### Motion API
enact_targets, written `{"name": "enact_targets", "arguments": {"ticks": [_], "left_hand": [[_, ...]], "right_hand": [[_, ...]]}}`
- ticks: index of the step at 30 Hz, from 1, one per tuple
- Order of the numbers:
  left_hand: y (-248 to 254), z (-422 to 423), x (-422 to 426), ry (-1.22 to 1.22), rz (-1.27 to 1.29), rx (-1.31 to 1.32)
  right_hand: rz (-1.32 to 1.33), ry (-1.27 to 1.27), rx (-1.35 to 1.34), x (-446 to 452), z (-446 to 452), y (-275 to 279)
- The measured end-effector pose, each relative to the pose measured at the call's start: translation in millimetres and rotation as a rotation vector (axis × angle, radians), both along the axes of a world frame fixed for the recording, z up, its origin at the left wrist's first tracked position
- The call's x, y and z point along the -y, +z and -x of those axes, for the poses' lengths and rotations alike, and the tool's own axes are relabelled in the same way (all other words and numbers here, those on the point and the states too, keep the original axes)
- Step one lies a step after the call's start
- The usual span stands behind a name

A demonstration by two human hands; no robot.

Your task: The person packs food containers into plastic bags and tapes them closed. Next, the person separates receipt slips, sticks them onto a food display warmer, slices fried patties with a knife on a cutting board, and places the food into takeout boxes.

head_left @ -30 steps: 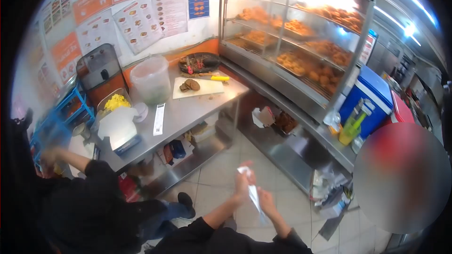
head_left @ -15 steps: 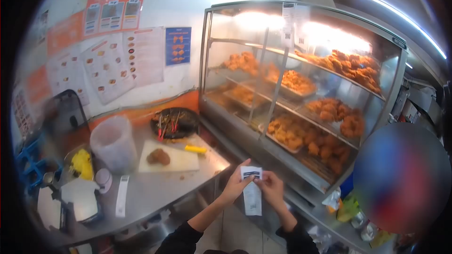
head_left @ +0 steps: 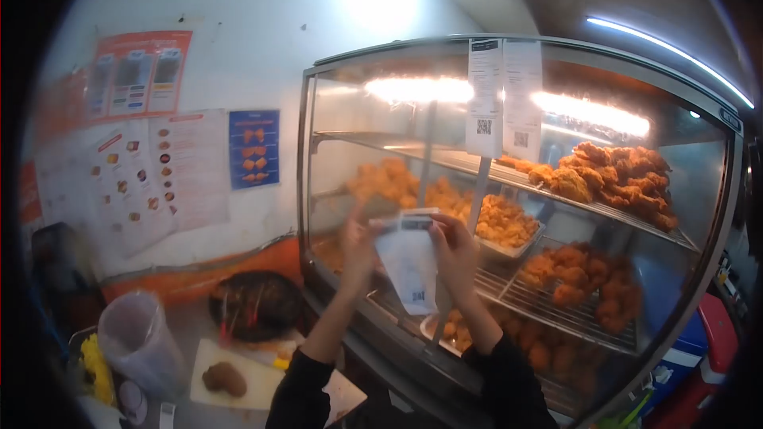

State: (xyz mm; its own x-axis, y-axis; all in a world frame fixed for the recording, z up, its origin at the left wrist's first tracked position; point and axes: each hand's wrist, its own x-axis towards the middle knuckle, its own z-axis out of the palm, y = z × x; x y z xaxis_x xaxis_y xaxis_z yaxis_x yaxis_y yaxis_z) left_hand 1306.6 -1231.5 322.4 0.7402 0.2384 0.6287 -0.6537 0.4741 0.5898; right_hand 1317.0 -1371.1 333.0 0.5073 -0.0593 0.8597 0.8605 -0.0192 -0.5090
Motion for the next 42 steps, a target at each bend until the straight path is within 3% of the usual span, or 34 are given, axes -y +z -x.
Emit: {"name": "enact_targets", "arguments": {"ticks": [2,4,6,8,13,15,19,21,25,28,30,31,33,36,37,39,42], "left_hand": [[29,-23,-27,0.098,-0.018,0.023],[65,-54,-52,0.5,-0.224,0.191],[116,-72,-67,0.414,-0.187,0.234],[171,-125,-90,0.515,-0.319,0.416],[281,-158,-73,0.145,-0.301,0.565],[298,-161,-63,-0.203,-0.349,0.56],[302,-169,-45,-0.28,-0.392,0.609],[300,-169,-46,-0.095,-0.434,0.593],[299,-175,-59,-0.17,-0.531,0.539],[297,-197,-66,0.017,-0.579,0.545],[300,-209,-65,0.547,-0.683,0.731],[295,-206,-64,0.546,-0.681,0.73],[283,-198,-58,1.233,-0.588,0.855],[288,-206,-57,1.088,-0.455,1.039],[286,-203,-56,1.087,-0.458,1.04],[280,-197,-56,0.81,-0.527,0.92],[275,-193,-54,0.917,-0.487,0.982]], "right_hand": [[0.014,-0.023,0.07,-16,-16,28],[0.031,-0.058,0.152,-32,-27,64],[-0.005,-0.125,0.213,-51,-34,101],[-0.061,-0.082,0.272,-68,-43,140],[-0.13,-0.275,0.445,-102,-61,244],[-0.176,-0.505,0.599,-103,-68,271],[-0.106,-0.721,0.548,-93,-88,293],[0.07,-0.929,0.429,-90,-96,293],[0.072,-0.923,0.372,-91,-99,290],[0.226,-1.112,0.237,-99,-92,286],[0.352,-1.366,0.195,-105,-90,281],[0.354,-1.367,0.195,-105,-93,279],[0.445,-1.696,0.395,-104,-96,273],[0.576,-1.735,0.539,-97,-98,273],[0.575,-1.735,0.535,-96,-99,272],[0.624,-1.734,0.599,-93,-101,270],[0.581,-1.695,0.683,-89,-103,266]]}}
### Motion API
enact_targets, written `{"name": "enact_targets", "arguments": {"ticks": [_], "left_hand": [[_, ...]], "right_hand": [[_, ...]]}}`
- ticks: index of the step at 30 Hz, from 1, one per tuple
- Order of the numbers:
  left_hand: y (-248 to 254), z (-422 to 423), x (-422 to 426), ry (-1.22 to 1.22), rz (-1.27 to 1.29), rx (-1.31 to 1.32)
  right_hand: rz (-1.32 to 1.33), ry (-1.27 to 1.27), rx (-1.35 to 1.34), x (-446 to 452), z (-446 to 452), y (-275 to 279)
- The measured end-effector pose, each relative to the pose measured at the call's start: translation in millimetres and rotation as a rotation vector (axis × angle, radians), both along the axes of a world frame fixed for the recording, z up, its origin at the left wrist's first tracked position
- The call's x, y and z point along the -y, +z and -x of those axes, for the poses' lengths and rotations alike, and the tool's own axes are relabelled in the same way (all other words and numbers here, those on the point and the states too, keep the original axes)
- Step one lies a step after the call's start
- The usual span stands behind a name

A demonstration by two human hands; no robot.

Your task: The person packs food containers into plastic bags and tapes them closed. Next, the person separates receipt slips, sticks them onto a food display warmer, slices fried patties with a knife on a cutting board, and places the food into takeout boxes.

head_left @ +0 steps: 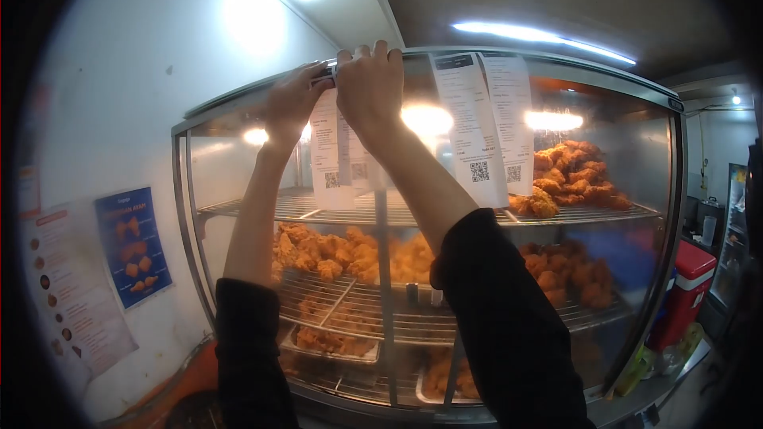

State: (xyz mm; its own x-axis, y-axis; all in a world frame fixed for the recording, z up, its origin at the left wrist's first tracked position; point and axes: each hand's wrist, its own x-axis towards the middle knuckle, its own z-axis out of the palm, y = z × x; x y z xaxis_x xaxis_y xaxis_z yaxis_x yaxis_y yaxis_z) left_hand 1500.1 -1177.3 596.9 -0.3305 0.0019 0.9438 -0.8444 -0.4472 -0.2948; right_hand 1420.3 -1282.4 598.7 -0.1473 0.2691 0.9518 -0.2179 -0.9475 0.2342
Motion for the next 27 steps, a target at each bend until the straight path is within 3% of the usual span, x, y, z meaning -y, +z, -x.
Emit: {"name": "enact_targets", "arguments": {"ticks": [3,13,15,19,21,27], "left_hand": [[1,8,-3,0.076,-0.049,-0.154],[11,4,-8,0.027,-0.197,-0.153],[10,2,-4,0.092,-0.118,0.026],[13,-7,-4,0.024,-0.124,0.031],[15,-8,-5,0.133,-0.128,0.057],[12,-1,8,0.116,-0.092,0.037]], "right_hand": [[0.026,0.019,0.045,6,0,1],[0.034,-0.175,-0.108,17,7,11],[0.105,-0.048,-0.055,18,4,12],[0.064,-0.164,-0.004,17,3,12],[0.074,-0.211,0.02,17,2,11],[0.078,-0.074,0.024,18,3,11]]}}
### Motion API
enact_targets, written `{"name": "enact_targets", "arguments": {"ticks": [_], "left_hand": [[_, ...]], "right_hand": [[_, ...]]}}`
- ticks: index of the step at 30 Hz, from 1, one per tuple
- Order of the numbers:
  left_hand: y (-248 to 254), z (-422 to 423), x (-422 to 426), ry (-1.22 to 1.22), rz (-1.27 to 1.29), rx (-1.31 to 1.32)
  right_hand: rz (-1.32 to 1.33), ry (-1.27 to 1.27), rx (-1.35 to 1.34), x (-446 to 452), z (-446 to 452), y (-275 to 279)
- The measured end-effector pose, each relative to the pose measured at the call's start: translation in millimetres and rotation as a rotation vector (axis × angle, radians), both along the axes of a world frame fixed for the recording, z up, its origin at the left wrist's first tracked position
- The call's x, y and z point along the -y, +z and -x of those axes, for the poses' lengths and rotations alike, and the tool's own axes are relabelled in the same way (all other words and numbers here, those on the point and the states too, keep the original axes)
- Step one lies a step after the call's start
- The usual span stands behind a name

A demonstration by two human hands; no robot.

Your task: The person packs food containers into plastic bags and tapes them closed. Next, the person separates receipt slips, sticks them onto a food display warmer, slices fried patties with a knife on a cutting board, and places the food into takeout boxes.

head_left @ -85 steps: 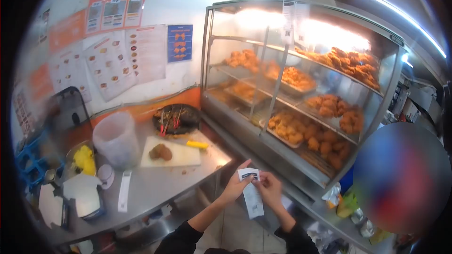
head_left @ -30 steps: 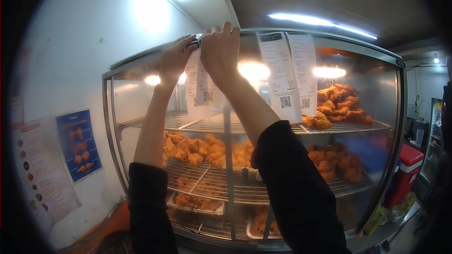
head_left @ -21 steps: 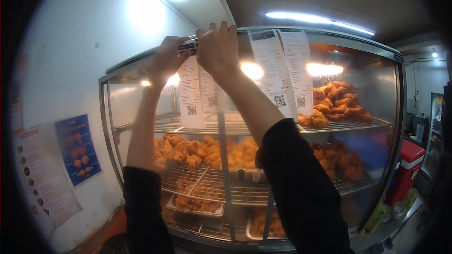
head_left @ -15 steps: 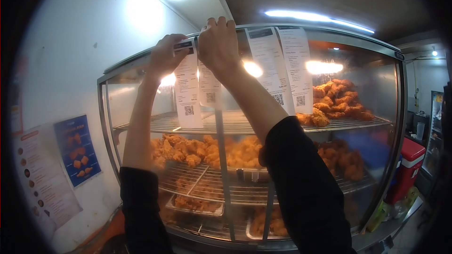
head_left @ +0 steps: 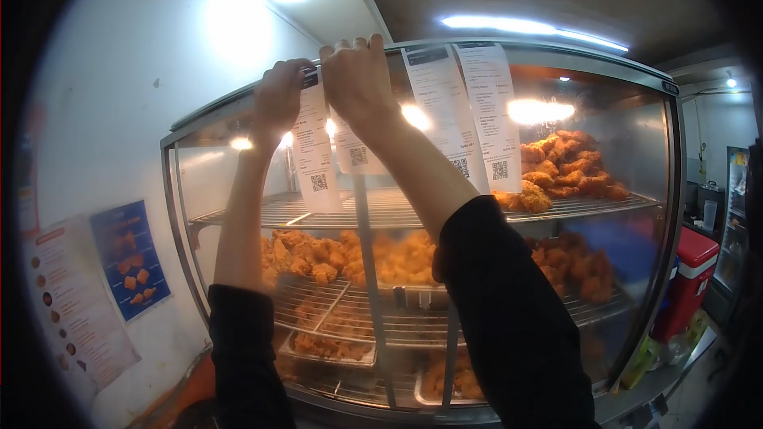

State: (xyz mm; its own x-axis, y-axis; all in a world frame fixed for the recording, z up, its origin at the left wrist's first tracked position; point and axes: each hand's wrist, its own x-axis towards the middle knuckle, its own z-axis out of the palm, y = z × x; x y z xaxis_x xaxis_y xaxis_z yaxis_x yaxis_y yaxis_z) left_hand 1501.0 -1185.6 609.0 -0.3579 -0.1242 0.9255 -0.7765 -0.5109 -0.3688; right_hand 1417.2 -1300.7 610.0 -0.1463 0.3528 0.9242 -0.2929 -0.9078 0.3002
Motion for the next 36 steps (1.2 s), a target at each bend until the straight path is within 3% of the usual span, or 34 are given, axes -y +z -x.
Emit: {"name": "enact_targets", "arguments": {"ticks": [4,7,13,15,22,25,27,31,33,34,35,36], "left_hand": [[2,-4,0,0.049,0.016,0.081],[4,-4,1,0.059,0.027,0.134],[5,6,0,0.071,-0.018,0.005],[5,7,1,-0.028,0.014,-0.032],[8,9,1,0.124,0.06,0.035],[7,13,2,0.148,0.14,0.135],[8,15,-3,0.101,0.032,-0.055],[8,28,-7,0.128,0.024,-0.155],[11,34,-2,0.122,0.229,0.132],[12,45,3,0.091,0.272,0.082],[12,56,11,0.082,0.274,0.082],[11,68,20,-0.078,0.207,0.023]], "right_hand": [[-0.02,-0.032,-0.076,1,9,1],[0.037,-0.022,0.045,3,6,2],[0.01,0.049,-0.129,6,13,9],[-0.025,-0.04,-0.183,7,14,10],[-0.066,0.038,-0.179,13,21,8],[0.084,0.062,-0.057,24,28,9],[0.025,0.224,0.194,38,45,14],[-0.407,0.44,0.066,104,111,2],[-0.521,0.479,-0.027,141,112,-4],[-0.518,0.472,-0.025,143,110,-9],[-0.531,0.634,-0.059,145,108,-16],[-0.541,0.797,-0.091,147,108,-22]]}}
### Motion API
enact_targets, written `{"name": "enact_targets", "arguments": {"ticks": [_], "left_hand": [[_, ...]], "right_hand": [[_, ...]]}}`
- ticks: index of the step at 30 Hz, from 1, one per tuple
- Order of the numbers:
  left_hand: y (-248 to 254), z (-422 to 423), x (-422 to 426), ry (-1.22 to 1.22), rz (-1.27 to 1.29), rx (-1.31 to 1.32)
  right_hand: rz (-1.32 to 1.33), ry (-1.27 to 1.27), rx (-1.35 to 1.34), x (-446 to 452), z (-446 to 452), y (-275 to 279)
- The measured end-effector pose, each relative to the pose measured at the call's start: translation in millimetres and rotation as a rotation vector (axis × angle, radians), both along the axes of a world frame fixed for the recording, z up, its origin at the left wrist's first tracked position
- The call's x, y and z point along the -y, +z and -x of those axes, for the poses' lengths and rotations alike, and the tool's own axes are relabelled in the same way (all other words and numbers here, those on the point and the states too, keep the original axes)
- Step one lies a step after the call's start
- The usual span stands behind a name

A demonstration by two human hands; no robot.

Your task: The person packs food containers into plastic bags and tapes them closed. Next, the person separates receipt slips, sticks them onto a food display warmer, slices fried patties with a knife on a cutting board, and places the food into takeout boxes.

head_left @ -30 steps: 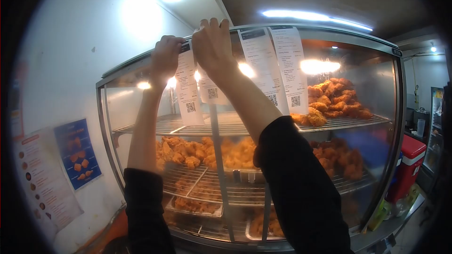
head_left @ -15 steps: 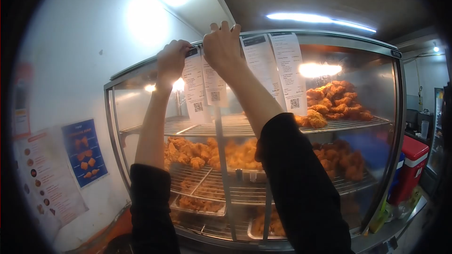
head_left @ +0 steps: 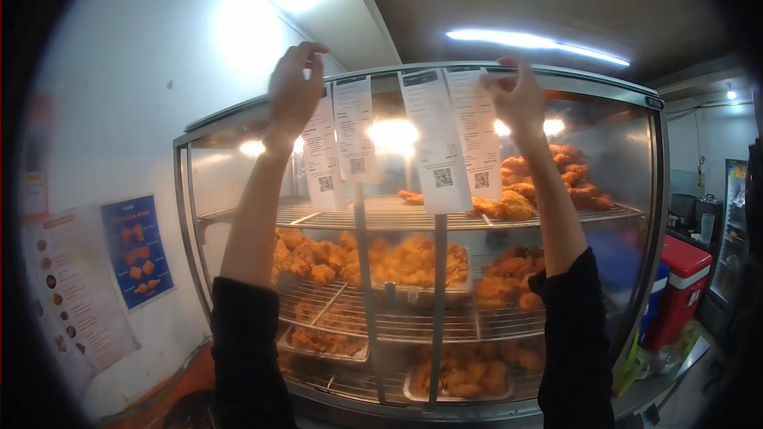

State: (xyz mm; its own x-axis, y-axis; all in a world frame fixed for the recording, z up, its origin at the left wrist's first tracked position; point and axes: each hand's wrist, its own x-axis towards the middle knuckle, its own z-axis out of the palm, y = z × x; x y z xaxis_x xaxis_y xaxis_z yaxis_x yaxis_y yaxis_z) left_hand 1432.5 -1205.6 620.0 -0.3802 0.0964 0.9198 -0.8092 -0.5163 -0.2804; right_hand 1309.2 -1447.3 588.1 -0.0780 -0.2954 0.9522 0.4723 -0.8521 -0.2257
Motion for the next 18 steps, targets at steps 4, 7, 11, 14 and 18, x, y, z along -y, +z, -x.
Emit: {"name": "enact_targets", "arguments": {"ticks": [4,7,11,14,18], "left_hand": [[-11,49,41,-0.208,-0.212,-0.148],[-15,60,64,-0.234,-0.344,-0.257],[-25,66,78,-0.367,-0.498,-0.4],[-31,66,90,-0.456,-0.579,-0.403],[-42,70,107,-0.763,-0.746,-0.461]], "right_hand": [[-0.027,0.103,-0.021,2,-7,-7],[0.099,0.31,-0.043,11,-1,-19],[0.313,0.204,0.073,22,15,-55],[0.374,0.185,0.122,35,17,-72],[0.336,0.265,0.08,37,17,-83]]}}
